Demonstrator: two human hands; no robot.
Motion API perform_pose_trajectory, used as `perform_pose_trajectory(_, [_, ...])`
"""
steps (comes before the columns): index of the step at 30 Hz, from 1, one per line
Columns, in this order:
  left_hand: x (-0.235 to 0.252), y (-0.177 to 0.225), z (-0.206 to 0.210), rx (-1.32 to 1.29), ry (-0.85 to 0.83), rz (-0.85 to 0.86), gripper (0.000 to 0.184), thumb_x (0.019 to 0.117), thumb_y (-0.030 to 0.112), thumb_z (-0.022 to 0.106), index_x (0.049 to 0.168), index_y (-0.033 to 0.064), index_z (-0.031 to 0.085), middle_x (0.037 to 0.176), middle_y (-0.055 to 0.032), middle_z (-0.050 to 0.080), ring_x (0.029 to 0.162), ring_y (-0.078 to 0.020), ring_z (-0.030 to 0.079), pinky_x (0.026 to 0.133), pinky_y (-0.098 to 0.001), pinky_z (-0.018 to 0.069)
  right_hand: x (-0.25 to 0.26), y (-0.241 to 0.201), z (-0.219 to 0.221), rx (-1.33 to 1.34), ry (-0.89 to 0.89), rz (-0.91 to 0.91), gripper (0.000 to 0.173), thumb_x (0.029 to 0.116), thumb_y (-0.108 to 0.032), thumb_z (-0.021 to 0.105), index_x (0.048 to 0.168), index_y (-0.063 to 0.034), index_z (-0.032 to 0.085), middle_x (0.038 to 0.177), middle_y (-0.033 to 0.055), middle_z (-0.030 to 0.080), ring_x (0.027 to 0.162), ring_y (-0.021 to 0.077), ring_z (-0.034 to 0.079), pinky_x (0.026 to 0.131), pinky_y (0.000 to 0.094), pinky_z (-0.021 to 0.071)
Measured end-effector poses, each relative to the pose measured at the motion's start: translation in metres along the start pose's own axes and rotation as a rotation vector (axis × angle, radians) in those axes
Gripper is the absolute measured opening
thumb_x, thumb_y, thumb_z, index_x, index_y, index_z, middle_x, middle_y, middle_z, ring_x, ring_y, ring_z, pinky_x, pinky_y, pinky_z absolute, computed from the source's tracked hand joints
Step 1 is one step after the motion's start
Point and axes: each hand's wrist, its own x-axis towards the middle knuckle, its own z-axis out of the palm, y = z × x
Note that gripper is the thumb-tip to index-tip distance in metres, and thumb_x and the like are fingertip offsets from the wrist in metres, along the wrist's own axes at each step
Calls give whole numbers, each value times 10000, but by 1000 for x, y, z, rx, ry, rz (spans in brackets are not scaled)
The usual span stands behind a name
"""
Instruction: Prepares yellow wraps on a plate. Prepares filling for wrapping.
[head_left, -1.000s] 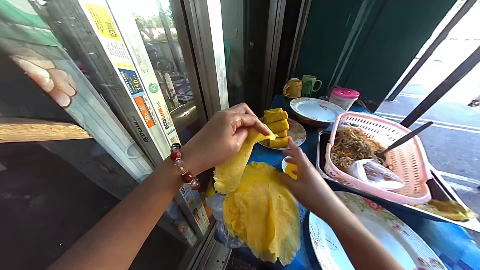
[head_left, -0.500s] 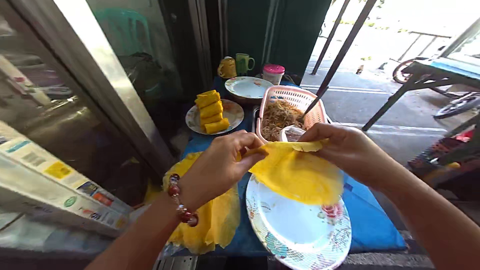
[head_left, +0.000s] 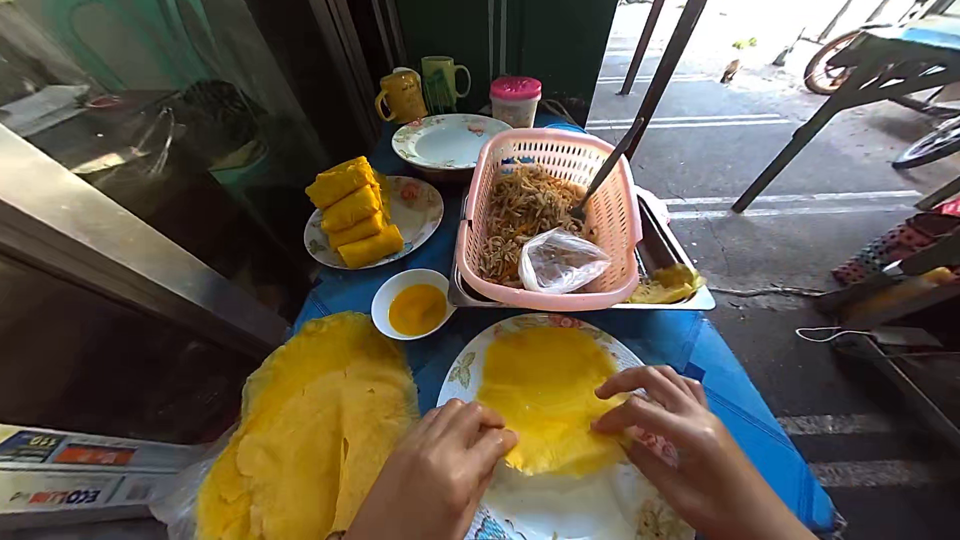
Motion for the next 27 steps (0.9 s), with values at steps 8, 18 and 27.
perform_pose_trajectory(8, [-8,8,3,21,-53,-40,206,993,119,590,1104,159,760,1093,-49,725,1016,-222,685,894,-329,562,-18,-10,3,-200,-39,23,190,981,-249,580,995,-337,747,1099,-3,692,1145,206,585,1030,515,342])
perform_pose_trajectory(18, [-21,27,4,117,-32,-46,229,1046,338,562,1097,250,767,1068,25,732,997,-166,663,961,-378,477,-28,-19,-8,-347,-40,17,304,972,-151,546,1023,-339,779,1049,65,686,1083,278,594,991,557,335])
perform_pose_trajectory(27, [-96,23,-48,150,121,-508,308,986,425,651,1121,156,718,1140,-92,689,1082,-270,635,918,-451,498,10,-82,0,-3,-137,-4,277,991,-53,550,1115,-157,775,1052,147,710,1027,301,622,967,525,405])
